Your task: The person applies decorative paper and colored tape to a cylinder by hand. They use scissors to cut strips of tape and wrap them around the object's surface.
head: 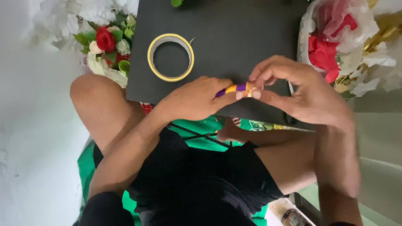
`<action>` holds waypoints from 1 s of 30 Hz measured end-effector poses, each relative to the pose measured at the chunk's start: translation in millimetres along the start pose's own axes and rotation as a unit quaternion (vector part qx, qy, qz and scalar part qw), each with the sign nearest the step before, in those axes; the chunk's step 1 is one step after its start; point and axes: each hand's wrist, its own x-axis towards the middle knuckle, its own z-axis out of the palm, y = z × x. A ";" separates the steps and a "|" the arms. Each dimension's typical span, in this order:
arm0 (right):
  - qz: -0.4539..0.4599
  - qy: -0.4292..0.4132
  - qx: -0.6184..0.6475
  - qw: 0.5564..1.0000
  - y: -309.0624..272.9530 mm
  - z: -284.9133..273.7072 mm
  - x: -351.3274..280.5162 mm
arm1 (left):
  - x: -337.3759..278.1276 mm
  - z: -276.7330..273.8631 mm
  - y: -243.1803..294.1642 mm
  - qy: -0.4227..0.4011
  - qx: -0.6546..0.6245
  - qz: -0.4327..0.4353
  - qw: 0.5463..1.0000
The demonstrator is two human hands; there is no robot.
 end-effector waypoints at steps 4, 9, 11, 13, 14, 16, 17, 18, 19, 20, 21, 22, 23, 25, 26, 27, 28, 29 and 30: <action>0.018 -0.058 0.031 0.998 13.7 -3.9 14.3 | -0.3 -6.2 6.7 -0.034 -0.023 -0.045 0.998; 0.102 -0.107 0.029 0.989 21.4 -3.8 25.2 | 6.4 -3.5 -2.5 -0.037 -0.032 -0.023 0.999; 0.083 -0.106 0.039 0.990 30.0 -0.6 25.3 | 9.5 0.4 -4.2 -0.035 -0.017 -0.021 0.999; 0.062 -0.106 0.049 0.991 34.2 -0.2 26.1 | 10.9 -0.6 -3.4 -0.032 -0.001 -0.021 0.999; 0.071 -0.109 0.055 0.990 34.5 -0.1 25.8 | 10.2 -2.0 -2.3 -0.041 -0.012 -0.027 0.999; 0.081 -0.112 0.061 0.989 35.1 0.8 25.6 | 9.4 -3.9 -0.3 -0.050 -0.022 -0.032 0.998; 0.069 -0.107 0.073 0.989 35.4 1.5 25.9 | 9.2 -4.4 0.6 -0.050 -0.024 -0.036 0.998; 0.058 -0.102 0.085 0.989 35.5 2.5 25.7 | 8.7 -4.5 1.5 -0.050 -0.027 -0.041 0.998; 0.058 -0.102 0.085 0.989 36.7 3.8 23.6 | 8.9 -2.9 0.7 -0.050 -0.027 -0.041 0.998; 0.058 -0.095 0.093 0.989 37.7 4.9 22.4 | 8.9 -2.1 -0.2 -0.049 -0.026 -0.037 0.998; 0.058 -0.089 0.102 0.989 38.6 5.9 21.3 | 8.8 -1.4 -1.0 -0.049 -0.025 -0.034 0.998; 0.058 -0.089 0.101 0.989 41.5 6.7 20.5 | 10.4 1.3 -4.5 -0.048 -0.025 -0.033 0.998; 0.054 -0.088 0.099 0.990 44.4 7.4 19.7 | 12.0 4.2 -8.0 -0.038 -0.026 -0.005 0.999; 0.050 -0.088 0.097 0.990 44.2 7.8 18.5 | 12.5 5.3 -8.9 -0.028 -0.027 0.024 0.999; 0.059 -0.080 0.093 0.991 40.8 7.7 18.1 | 10.8 3.5 -6.3 -0.035 -0.031 0.001 0.999; 0.067 -0.072 0.090 0.991 37.5 7.6 17.8 | 9.3 1.7 -3.8 -0.042 -0.035 -0.022 0.998; 0.067 -0.071 0.090 0.991 36.9 7.9 17.4 | 9.5 1.3 -3.9 -0.042 -0.035 -0.021 0.998; 0.074 -0.069 0.095 0.990 36.5 8.2 16.9 | 9.9 0.9 -3.9 -0.046 -0.042 -0.013 0.998; 0.082 -0.066 0.100 0.989 36.2 8.6 15.9 | 10.4 0.9 -3.9 -0.049 -0.050 -0.003 0.998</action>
